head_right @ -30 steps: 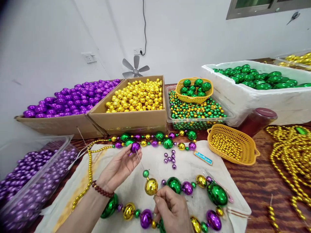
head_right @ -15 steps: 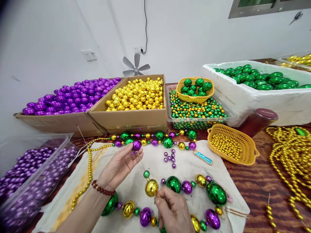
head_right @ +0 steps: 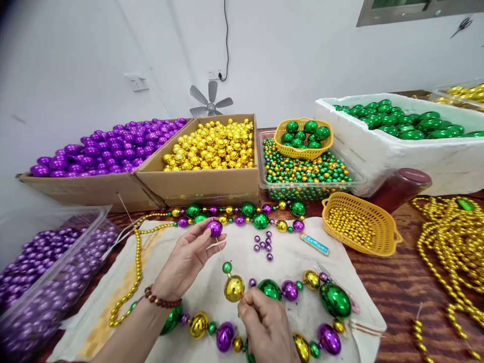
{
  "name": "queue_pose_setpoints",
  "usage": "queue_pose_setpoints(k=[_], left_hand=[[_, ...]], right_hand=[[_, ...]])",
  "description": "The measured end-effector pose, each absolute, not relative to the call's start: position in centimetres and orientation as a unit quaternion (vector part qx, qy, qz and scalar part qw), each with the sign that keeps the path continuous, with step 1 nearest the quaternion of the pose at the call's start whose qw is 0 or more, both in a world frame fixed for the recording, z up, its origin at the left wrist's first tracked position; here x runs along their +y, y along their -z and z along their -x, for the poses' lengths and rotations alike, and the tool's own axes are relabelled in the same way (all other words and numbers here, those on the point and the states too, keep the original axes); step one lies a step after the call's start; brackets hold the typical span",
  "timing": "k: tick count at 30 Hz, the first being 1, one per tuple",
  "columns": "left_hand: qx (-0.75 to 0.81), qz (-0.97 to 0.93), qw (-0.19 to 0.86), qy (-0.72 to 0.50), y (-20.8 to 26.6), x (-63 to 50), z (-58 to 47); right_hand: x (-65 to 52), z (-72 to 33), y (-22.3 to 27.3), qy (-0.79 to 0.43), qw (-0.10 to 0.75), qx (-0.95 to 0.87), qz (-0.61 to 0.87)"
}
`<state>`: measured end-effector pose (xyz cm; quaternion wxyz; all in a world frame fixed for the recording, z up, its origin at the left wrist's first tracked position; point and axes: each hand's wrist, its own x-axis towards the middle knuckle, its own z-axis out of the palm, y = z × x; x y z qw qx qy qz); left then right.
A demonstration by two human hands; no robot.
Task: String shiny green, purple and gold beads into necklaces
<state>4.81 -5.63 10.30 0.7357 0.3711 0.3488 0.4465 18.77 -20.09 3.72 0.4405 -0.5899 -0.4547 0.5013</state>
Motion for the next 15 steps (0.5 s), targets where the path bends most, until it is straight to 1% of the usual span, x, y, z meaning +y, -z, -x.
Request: queue_pose_setpoints(k=[5,11,15], left_hand=[[0.334,-0.341,0.758,-0.443,-9.9,-6.7,-5.3],[0.342,-0.33,0.723,-0.501,-9.6,-7.9,-5.6],[0.35,-0.33,0.715,-0.508,-9.4,-8.6,-5.9]], right_hand=[[-19.4,-18.6,-3.4,-0.488,0.459,-0.459,0.584],[-19.1,-18.3,-3.6,-0.477,0.475,-0.444,0.591],[-19.0,-17.9,-3.6,-0.486,0.5,-0.423,0.579]])
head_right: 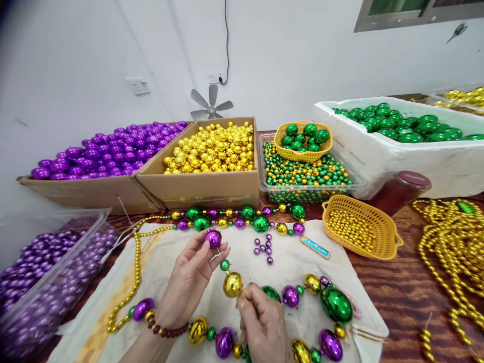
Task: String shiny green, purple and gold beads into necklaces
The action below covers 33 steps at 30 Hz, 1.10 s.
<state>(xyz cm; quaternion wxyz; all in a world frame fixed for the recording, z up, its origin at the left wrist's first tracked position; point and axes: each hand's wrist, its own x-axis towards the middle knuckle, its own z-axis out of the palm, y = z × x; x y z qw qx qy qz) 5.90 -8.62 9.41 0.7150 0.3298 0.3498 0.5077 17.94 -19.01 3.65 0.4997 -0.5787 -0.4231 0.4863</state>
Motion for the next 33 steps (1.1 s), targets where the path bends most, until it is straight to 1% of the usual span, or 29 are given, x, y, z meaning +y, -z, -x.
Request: queue_pose_setpoints(k=[7,12,15,19,22,26,30,33], left_hand=[[0.338,-0.307,0.741,-0.492,-9.1,-9.8,-6.5],[0.337,-0.299,0.75,-0.485,-9.0,-9.5,-6.6],[0.337,-0.323,0.747,-0.473,-9.1,-9.4,-7.1],[0.34,-0.375,0.73,-0.46,-9.8,-8.9,-7.5],[0.33,-0.39,0.74,-0.438,-10.8,-8.0,-7.6],[0.324,-0.401,0.751,-0.412,-11.4,-6.4,-8.5],[0.371,-0.469,0.713,-0.366,-10.5,-4.8,-10.9],[0.349,-0.582,0.65,-0.342,-10.2,-3.3,-13.8]], right_hand=[[-18.4,-17.8,-3.5,-0.545,0.548,-0.352,0.528],[-18.4,-18.7,-3.1,-0.571,0.562,-0.34,0.493],[-18.4,-19.0,-3.1,-0.563,0.57,-0.316,0.507],[-18.4,-19.0,-3.3,-0.544,0.583,-0.335,0.502],[-18.4,-19.1,-3.5,-0.537,0.593,-0.337,0.497],[-18.6,-19.7,-3.9,-0.522,0.626,-0.321,0.483],[-18.5,-20.4,-3.7,-0.512,0.66,-0.315,0.451],[-18.4,-20.9,-3.3,-0.509,0.68,-0.312,0.426]])
